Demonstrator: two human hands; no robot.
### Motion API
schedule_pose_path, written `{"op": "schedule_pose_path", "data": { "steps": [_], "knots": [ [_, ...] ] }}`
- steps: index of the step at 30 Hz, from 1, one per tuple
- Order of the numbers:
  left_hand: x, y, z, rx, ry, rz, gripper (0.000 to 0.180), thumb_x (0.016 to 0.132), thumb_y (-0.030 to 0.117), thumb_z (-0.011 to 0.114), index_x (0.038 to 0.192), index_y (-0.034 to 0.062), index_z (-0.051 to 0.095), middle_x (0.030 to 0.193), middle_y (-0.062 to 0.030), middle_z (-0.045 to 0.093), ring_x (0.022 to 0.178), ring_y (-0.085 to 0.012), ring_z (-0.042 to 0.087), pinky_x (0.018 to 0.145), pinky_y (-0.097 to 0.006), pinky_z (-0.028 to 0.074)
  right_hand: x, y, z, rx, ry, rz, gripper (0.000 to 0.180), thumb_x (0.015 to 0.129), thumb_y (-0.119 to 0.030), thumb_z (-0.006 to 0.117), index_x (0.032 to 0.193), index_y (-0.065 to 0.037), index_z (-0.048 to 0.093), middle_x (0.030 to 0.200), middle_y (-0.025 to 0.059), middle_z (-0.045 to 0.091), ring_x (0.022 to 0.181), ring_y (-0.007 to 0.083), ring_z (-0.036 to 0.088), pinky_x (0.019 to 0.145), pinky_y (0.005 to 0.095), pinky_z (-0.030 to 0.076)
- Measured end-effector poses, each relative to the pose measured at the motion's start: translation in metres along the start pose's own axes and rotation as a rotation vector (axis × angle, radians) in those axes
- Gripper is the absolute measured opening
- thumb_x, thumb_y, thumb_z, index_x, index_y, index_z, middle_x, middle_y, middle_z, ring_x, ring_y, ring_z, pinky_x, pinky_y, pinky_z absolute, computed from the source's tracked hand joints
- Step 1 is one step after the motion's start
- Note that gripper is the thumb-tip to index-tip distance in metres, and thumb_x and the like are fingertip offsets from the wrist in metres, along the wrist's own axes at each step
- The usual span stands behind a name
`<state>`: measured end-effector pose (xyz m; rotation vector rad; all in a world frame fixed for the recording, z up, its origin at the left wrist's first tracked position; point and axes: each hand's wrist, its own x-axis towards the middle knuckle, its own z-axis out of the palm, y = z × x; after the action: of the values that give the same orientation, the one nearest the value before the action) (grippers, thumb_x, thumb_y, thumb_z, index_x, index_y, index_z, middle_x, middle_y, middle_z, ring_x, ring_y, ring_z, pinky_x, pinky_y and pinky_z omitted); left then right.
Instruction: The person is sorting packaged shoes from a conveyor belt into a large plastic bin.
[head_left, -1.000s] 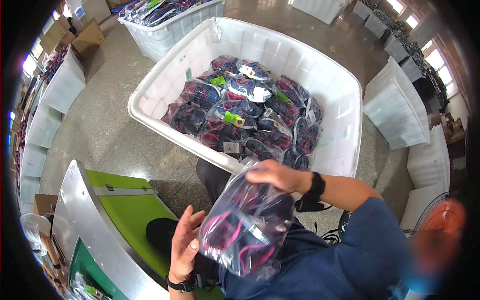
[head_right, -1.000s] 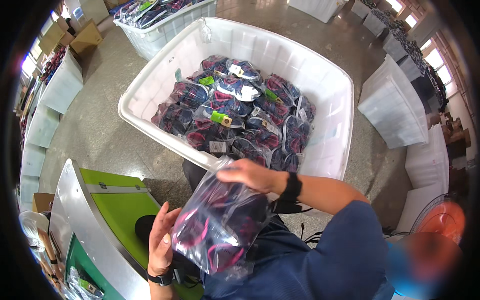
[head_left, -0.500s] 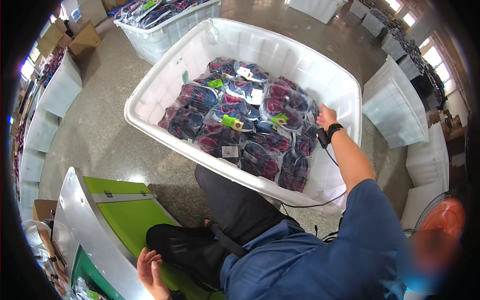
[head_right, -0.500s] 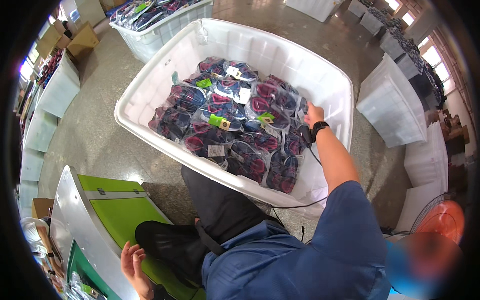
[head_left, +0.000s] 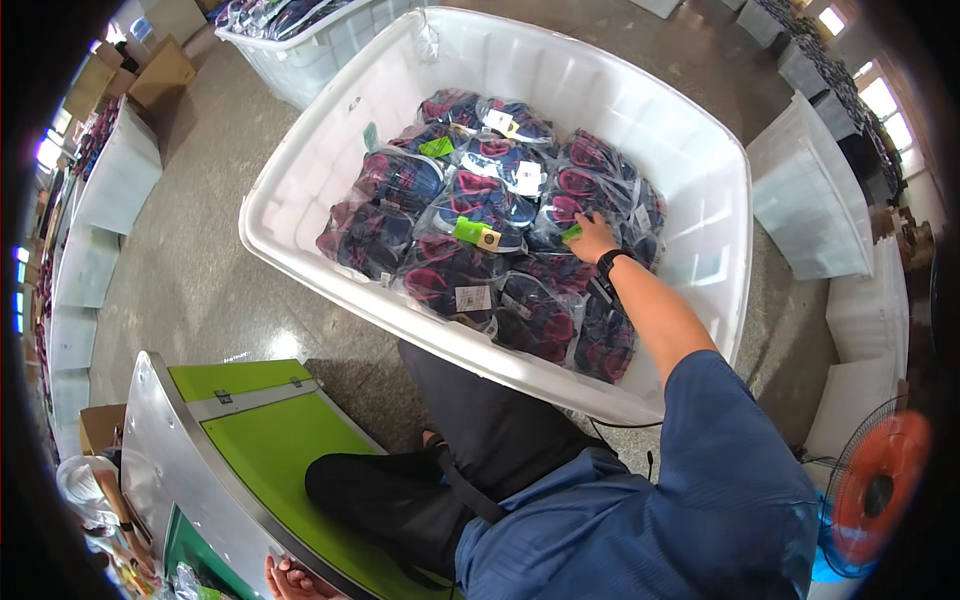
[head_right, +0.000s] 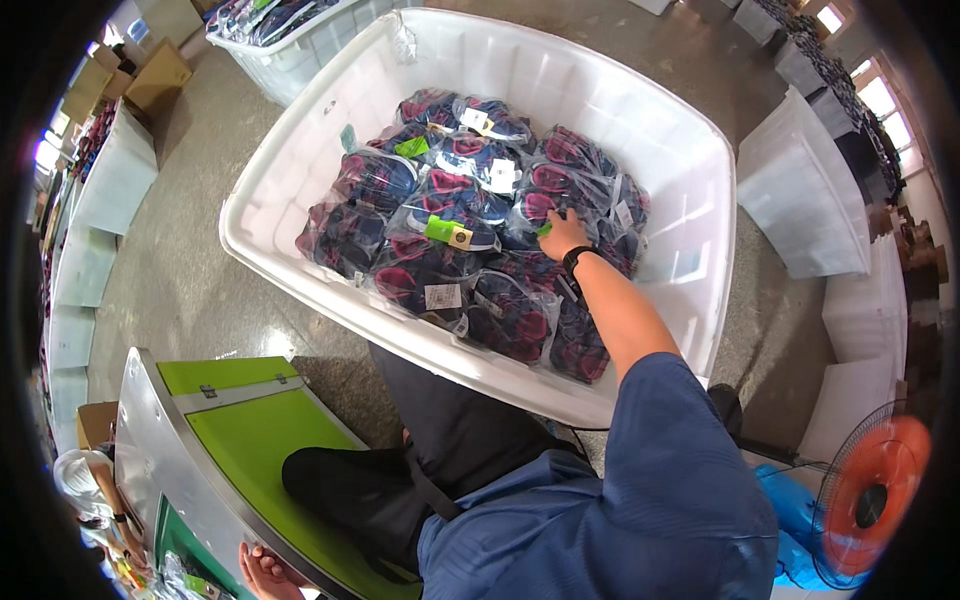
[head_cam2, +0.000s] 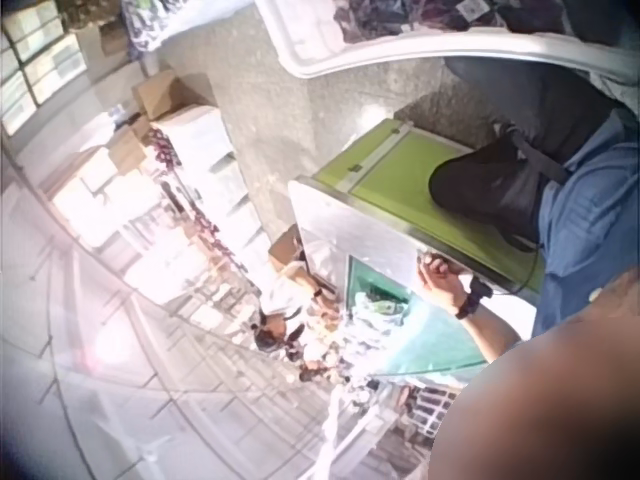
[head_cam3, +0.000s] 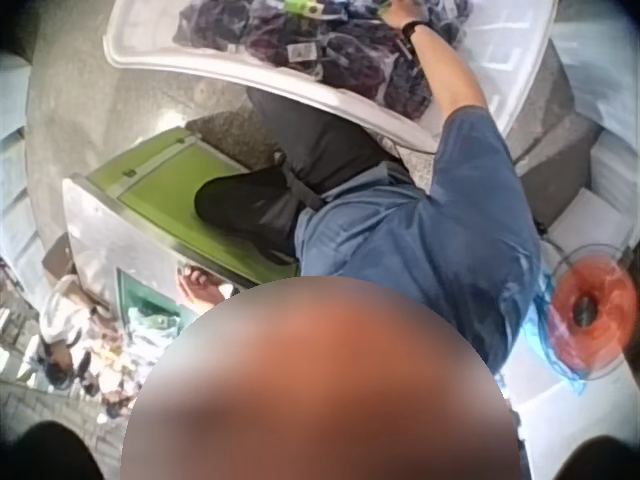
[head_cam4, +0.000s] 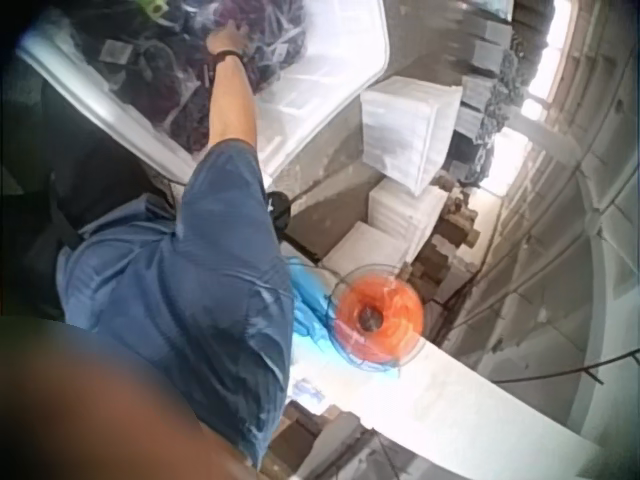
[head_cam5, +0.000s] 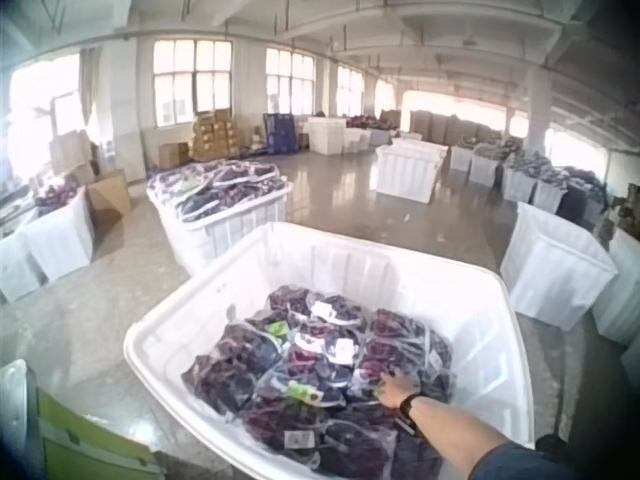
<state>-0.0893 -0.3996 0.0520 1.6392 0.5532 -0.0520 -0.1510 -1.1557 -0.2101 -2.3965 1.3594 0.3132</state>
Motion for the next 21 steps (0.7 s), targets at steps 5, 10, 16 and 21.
{"op": "schedule_pose_path", "data": {
  "steps": [5,10,16,21],
  "knots": [
    [0.008,-0.002,0.009,-0.020,-0.016,-0.018,0.027,0.108,0.020,0.057,0.127,0.0013,0.060,0.104,-0.0091,0.069,0.075,-0.0117,0.058,0.059,-0.022,0.043,0.052,0.032,0.041,0.050,0.162,0.024,0.072,0.095,-0.035,0.064,0.161,-0.030,0.036,0.174,0.0086,0.013,0.157,0.0487,0.016,0.112,0.0725,0.037],
    [0.017,-0.009,0.002,0.014,0.068,-0.014,0.026,0.108,0.025,0.057,0.121,0.0032,0.063,0.094,-0.0073,0.068,0.067,-0.0103,0.054,0.056,-0.022,0.040,0.084,-0.017,0.033,0.208,0.163,0.064,0.062,0.095,-0.042,0.063,0.154,-0.028,0.049,0.174,-0.0009,0.019,0.157,0.0468,0.016,0.106,0.0887,0.021],
    [0.028,-0.013,0.002,0.072,0.082,-0.052,0.033,0.105,0.038,0.058,0.111,0.0063,0.066,0.067,-0.0010,0.061,0.048,-0.0089,0.043,0.044,-0.024,0.032,0.099,0.008,0.039,0.229,0.182,-0.092,0.073,0.092,-0.053,0.068,0.156,-0.024,0.047,0.174,0.0036,0.020,0.157,0.0470,0.016,0.111,0.0850,0.017],
    [0.027,-0.010,0.002,0.058,0.115,-0.052,0.029,0.105,0.033,0.058,0.111,0.0058,0.067,0.068,-0.0014,0.062,0.049,-0.0096,0.045,0.044,-0.024,0.034,0.082,0.012,0.020,0.290,0.371,-0.301,0.070,0.089,-0.041,0.074,0.145,-0.003,0.056,0.161,0.0231,0.042,0.148,0.0368,0.042,0.120,0.0418,0.037]
  ]
}}
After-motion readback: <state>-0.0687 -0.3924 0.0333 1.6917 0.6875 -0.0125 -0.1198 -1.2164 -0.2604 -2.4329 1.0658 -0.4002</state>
